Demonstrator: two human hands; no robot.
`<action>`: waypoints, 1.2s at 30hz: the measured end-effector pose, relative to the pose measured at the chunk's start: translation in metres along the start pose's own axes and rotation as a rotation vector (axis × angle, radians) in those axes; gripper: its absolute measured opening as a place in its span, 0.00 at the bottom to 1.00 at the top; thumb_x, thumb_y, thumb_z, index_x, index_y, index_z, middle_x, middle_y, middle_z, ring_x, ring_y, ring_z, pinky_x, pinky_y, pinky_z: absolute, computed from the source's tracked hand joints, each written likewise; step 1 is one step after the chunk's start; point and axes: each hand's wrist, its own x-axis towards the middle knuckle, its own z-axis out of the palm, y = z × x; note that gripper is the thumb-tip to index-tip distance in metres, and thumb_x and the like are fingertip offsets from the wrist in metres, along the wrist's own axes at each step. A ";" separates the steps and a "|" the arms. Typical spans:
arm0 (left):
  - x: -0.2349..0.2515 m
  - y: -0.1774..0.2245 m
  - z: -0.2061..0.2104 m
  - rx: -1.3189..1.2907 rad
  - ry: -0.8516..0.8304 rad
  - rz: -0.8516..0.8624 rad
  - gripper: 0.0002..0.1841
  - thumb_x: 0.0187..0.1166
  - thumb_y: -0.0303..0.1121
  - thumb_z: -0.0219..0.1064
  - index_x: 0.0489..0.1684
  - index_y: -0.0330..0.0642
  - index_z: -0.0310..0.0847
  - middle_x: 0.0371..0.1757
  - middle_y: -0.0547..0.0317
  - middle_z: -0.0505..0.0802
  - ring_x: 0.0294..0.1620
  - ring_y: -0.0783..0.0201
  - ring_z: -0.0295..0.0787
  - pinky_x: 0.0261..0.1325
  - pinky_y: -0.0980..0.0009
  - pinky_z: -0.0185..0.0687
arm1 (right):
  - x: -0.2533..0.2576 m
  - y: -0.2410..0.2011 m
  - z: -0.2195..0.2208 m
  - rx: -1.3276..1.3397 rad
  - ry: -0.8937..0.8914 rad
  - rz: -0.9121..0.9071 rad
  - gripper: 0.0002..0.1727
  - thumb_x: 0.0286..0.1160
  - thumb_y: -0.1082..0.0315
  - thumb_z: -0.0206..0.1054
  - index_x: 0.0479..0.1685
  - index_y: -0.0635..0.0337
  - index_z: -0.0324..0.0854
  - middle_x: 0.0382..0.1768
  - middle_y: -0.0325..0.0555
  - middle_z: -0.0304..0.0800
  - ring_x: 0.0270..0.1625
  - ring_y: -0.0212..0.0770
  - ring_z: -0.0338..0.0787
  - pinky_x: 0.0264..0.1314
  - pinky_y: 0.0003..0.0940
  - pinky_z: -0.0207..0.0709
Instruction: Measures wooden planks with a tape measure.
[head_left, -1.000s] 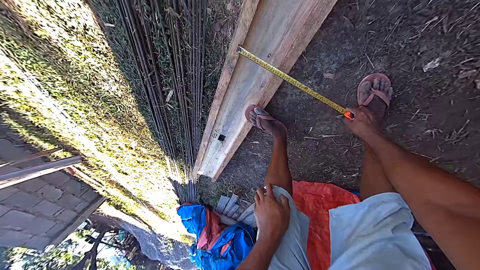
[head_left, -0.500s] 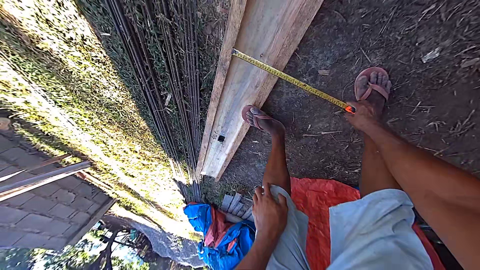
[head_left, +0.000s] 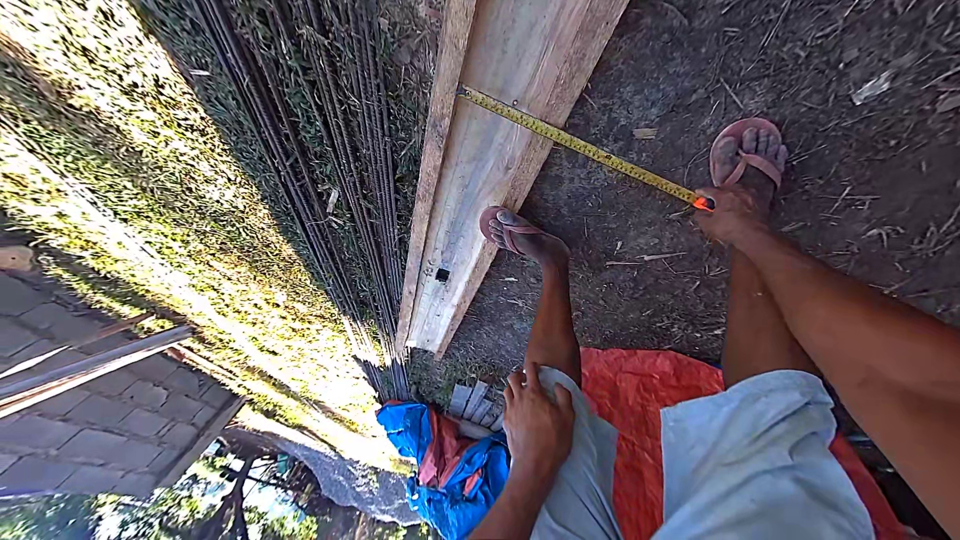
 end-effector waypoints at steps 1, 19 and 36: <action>0.000 0.000 0.000 0.000 -0.001 0.000 0.30 0.80 0.57 0.56 0.81 0.60 0.74 0.76 0.50 0.80 0.71 0.48 0.81 0.58 0.50 0.84 | -0.001 -0.001 0.000 -0.004 -0.002 0.003 0.26 0.79 0.66 0.69 0.77 0.54 0.80 0.73 0.71 0.79 0.78 0.73 0.75 0.78 0.72 0.65; -0.001 0.002 -0.002 0.014 -0.002 -0.010 0.29 0.80 0.56 0.55 0.81 0.61 0.74 0.76 0.50 0.80 0.72 0.46 0.81 0.58 0.49 0.85 | -0.003 -0.005 0.000 -0.018 0.005 0.022 0.26 0.79 0.64 0.68 0.78 0.52 0.80 0.74 0.69 0.79 0.78 0.75 0.74 0.76 0.73 0.66; -0.001 0.001 0.000 0.026 -0.002 -0.020 0.29 0.80 0.57 0.56 0.80 0.61 0.74 0.75 0.50 0.81 0.71 0.47 0.82 0.58 0.49 0.85 | -0.005 -0.006 -0.002 -0.017 0.005 0.029 0.26 0.79 0.65 0.69 0.78 0.51 0.81 0.74 0.69 0.79 0.79 0.75 0.73 0.77 0.73 0.64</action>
